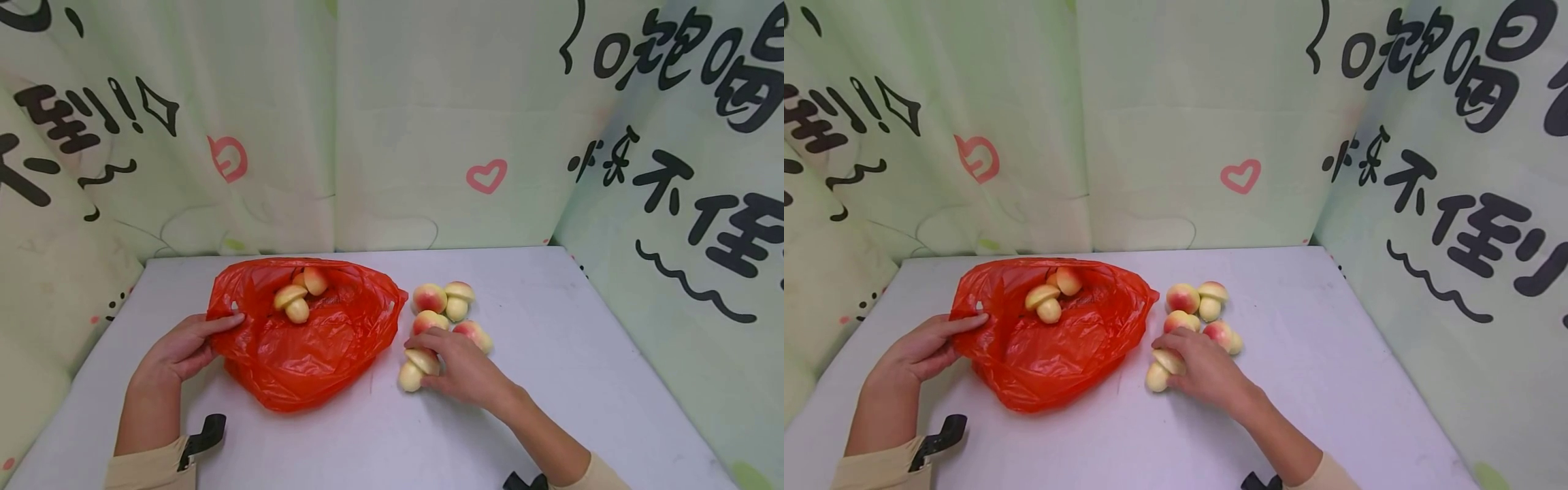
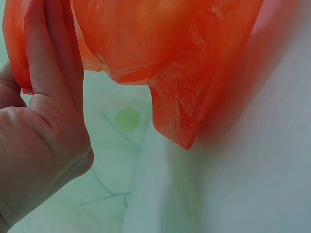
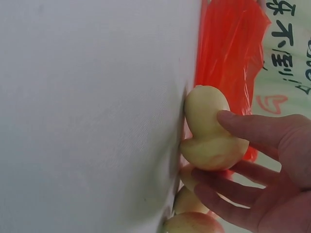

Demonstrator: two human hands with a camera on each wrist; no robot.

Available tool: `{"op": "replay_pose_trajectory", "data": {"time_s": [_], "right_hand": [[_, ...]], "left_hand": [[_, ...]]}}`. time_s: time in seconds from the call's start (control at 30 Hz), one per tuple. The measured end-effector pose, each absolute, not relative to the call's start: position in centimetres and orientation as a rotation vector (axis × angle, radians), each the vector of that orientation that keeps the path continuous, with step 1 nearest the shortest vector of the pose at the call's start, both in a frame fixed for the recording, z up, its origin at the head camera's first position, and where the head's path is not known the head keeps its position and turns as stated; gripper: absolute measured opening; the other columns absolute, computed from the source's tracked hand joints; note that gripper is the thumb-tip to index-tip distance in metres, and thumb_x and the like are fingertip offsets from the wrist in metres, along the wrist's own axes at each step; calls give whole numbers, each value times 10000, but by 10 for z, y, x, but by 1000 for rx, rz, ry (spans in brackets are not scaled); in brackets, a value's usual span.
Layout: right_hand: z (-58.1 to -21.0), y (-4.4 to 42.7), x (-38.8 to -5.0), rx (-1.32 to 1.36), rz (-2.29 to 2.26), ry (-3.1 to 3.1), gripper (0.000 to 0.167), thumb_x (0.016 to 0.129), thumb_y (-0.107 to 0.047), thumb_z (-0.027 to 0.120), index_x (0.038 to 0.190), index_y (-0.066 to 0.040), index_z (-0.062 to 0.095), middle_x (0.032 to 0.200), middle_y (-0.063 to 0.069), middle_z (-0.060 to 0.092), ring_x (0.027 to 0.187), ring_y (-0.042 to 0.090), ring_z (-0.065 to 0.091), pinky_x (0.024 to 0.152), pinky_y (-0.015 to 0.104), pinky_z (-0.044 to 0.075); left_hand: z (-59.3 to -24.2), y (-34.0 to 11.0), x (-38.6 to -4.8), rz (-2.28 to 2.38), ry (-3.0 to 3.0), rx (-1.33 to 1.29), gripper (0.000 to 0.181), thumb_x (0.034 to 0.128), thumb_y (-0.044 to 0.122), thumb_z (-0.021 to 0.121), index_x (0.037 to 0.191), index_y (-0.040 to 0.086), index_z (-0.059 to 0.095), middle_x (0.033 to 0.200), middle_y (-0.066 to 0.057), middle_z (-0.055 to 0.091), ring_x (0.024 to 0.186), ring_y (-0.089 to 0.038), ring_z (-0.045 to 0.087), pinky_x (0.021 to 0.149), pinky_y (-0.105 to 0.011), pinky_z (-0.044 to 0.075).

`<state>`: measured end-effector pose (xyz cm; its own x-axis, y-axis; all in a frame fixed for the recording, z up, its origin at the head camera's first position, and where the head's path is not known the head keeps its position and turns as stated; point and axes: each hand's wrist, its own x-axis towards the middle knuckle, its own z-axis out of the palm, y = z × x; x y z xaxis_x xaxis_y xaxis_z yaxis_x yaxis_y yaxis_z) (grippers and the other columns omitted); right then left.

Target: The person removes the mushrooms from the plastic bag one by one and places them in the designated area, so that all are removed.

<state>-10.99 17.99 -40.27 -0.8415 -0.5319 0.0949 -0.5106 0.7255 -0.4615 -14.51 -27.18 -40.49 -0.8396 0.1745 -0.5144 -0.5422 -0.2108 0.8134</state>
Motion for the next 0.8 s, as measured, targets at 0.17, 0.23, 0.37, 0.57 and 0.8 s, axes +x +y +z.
{"op": "replay_pose_trajectory", "data": {"time_s": [0.17,0.23,0.37,0.57,0.8], "right_hand": [[-402,180,-108,-881,-748,2890,521,796,-169,914,1275,-174,710,1270,-16,671,1186,179,636,968,404,598],[-402,180,-108,-904,-740,2897,522,794,-172,916,1274,-172,711,1271,-13,675,1193,183,638,966,405,597],[-402,181,-108,-927,-719,2904,523,803,-186,912,1283,-192,704,1274,-27,678,1205,183,639,963,413,597],[-400,181,-106,-930,-682,2907,516,830,-207,891,1303,-210,686,1277,-42,671,1194,170,642,957,413,600],[-395,180,-104,-904,-651,2945,524,820,-228,897,1299,-231,685,1270,-60,672,1155,141,649,906,387,616]], "left_hand": [[-405,-271,-146,2086,1608,-436,515,1005,286,710,1408,150,420,1100,102,725,1037,-99,705,939,-281,608],[-405,-271,-146,2088,1608,-434,519,1004,284,711,1410,148,418,1102,101,724,1039,-98,704,941,-281,607],[-405,-271,-145,2091,1606,-435,512,1007,281,708,1407,142,420,1092,100,729,1030,-98,708,936,-277,608],[-404,-272,-145,2098,1602,-423,500,1012,276,700,1400,138,418,1093,97,728,1031,-98,708,936,-274,607],[-404,-273,-145,2101,1596,-412,490,1019,271,690,1402,139,416,1099,98,730,1037,-98,708,940,-278,607]]}}
